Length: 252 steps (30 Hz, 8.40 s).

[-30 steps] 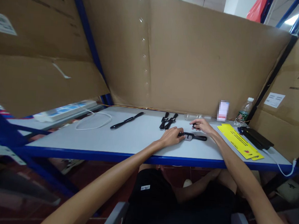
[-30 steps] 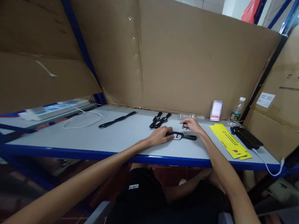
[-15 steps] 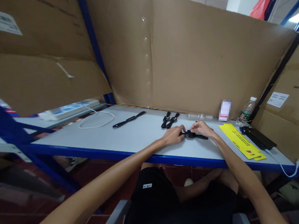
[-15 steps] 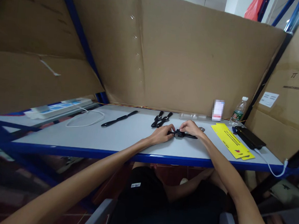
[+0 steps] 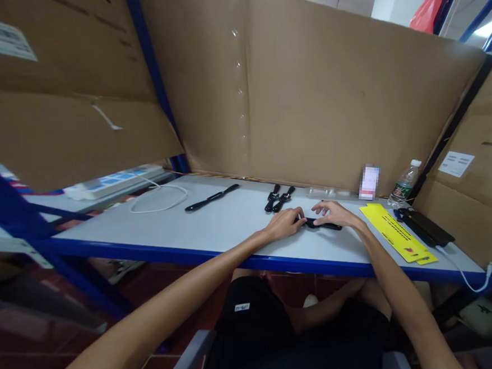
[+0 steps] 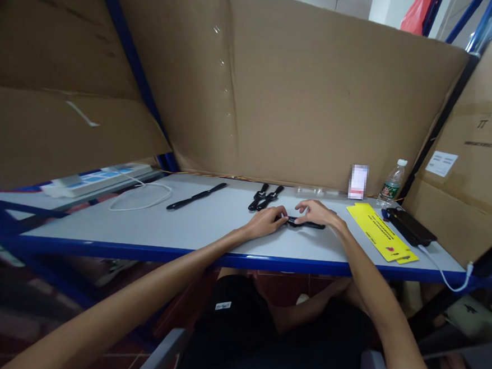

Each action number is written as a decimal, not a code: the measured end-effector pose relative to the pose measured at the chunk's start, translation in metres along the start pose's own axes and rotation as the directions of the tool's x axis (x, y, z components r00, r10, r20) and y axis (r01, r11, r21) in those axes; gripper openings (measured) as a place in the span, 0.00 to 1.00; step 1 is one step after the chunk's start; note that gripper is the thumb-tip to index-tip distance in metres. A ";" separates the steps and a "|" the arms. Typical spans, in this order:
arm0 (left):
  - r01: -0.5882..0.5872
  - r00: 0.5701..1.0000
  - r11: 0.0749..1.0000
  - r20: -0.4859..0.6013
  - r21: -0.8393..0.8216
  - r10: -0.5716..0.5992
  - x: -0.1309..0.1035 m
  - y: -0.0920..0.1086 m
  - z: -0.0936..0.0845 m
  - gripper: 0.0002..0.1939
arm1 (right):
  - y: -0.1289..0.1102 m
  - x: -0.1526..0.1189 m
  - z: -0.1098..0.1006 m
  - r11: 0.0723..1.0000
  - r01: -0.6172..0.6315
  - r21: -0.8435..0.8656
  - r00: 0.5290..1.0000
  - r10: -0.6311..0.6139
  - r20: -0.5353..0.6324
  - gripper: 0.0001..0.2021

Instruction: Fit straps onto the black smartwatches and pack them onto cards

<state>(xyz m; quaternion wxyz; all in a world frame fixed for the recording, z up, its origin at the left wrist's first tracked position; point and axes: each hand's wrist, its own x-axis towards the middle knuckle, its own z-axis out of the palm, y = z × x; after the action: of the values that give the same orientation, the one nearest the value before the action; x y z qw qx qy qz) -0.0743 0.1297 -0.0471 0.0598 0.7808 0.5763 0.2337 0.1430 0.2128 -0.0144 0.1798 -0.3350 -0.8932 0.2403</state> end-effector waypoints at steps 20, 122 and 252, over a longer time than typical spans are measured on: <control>0.259 0.965 0.964 -0.022 -0.061 -0.261 0.007 0.018 0.000 0.13 | -0.001 0.001 0.008 0.996 -0.015 -0.089 0.989 0.028 0.148 0.19; -0.043 0.992 0.917 0.124 0.397 -0.007 0.024 -0.006 0.005 0.31 | 0.073 -0.017 -0.046 0.822 -0.570 -0.005 0.648 0.447 -0.616 0.09; 0.241 0.971 0.951 -0.043 0.193 -0.237 0.035 -0.005 0.006 0.28 | -0.018 0.015 0.048 0.943 -0.012 -0.332 0.903 -0.132 -0.409 0.12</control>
<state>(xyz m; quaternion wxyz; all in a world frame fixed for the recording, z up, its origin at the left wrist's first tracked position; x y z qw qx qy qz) -0.0685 0.1644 -0.0436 0.0045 0.7051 0.6874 0.1742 0.0997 0.1961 -0.0415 0.3195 -0.3763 -0.8697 0.0044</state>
